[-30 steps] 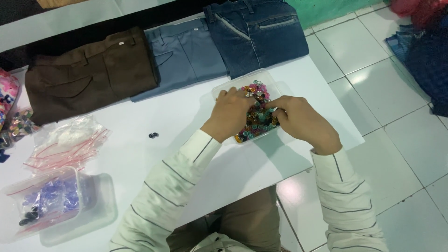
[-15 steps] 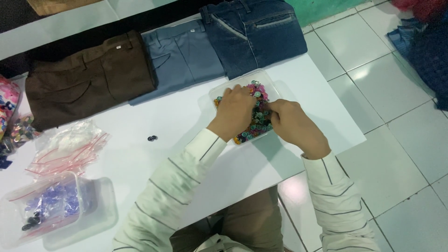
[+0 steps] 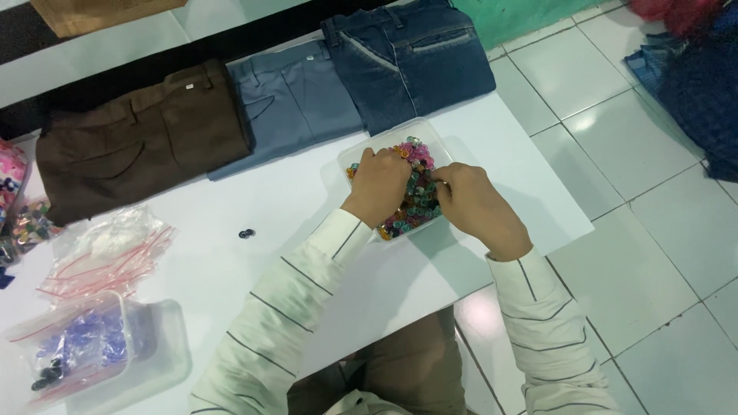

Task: The person repeatedly picks small buttons from a container, places them into small plastic bags, and seals the bags. The process is repeated multiple times with different buttons.

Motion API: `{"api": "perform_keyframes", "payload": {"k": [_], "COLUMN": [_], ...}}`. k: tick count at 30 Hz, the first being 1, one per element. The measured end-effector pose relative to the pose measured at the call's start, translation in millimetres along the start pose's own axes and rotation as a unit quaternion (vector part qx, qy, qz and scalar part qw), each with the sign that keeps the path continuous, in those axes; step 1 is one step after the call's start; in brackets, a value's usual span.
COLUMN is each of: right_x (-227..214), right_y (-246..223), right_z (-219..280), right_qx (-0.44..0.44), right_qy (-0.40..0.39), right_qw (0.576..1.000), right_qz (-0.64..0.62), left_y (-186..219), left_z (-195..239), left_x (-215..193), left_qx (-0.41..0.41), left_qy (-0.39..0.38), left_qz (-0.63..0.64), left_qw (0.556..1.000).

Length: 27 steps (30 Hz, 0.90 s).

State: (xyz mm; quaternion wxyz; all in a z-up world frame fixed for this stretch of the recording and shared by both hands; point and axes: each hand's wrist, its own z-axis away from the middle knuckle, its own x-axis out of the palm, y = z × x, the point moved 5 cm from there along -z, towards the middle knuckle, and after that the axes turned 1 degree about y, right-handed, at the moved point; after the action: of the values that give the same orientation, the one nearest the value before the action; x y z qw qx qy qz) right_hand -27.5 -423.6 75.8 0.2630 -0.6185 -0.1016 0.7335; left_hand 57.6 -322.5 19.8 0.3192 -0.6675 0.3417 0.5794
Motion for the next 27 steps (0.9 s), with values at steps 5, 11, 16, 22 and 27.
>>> {"api": "perform_keyframes", "payload": {"k": [5, 11, 16, 22, 27], "right_x": [-2, 17, 23, -4, -12], "right_y": [-8, -15, -17, -29, -23], "right_z": [-7, -36, -40, -22, -14], "right_qx": [-0.024, -0.053, -0.073, -0.033, -0.034], "right_qy": [0.030, 0.076, 0.079, 0.036, 0.079], "right_qw": [0.999, 0.982, 0.974, 0.999, 0.988], "right_qz": [0.022, 0.162, 0.199, 0.016, -0.130], "left_y": [-8, -13, -22, -25, -28], "left_z": [2, 5, 15, 20, 31], "left_x": [-2, -10, -21, -39, -60], "left_qx": [-0.021, -0.036, -0.088, -0.075, -0.042], "left_qy": [-0.017, -0.010, -0.034, 0.000, 0.084], "left_qz": [0.052, 0.119, 0.233, 0.314, 0.390], "left_qw": [0.998, 0.992, 0.968, 0.947, 0.916]}}
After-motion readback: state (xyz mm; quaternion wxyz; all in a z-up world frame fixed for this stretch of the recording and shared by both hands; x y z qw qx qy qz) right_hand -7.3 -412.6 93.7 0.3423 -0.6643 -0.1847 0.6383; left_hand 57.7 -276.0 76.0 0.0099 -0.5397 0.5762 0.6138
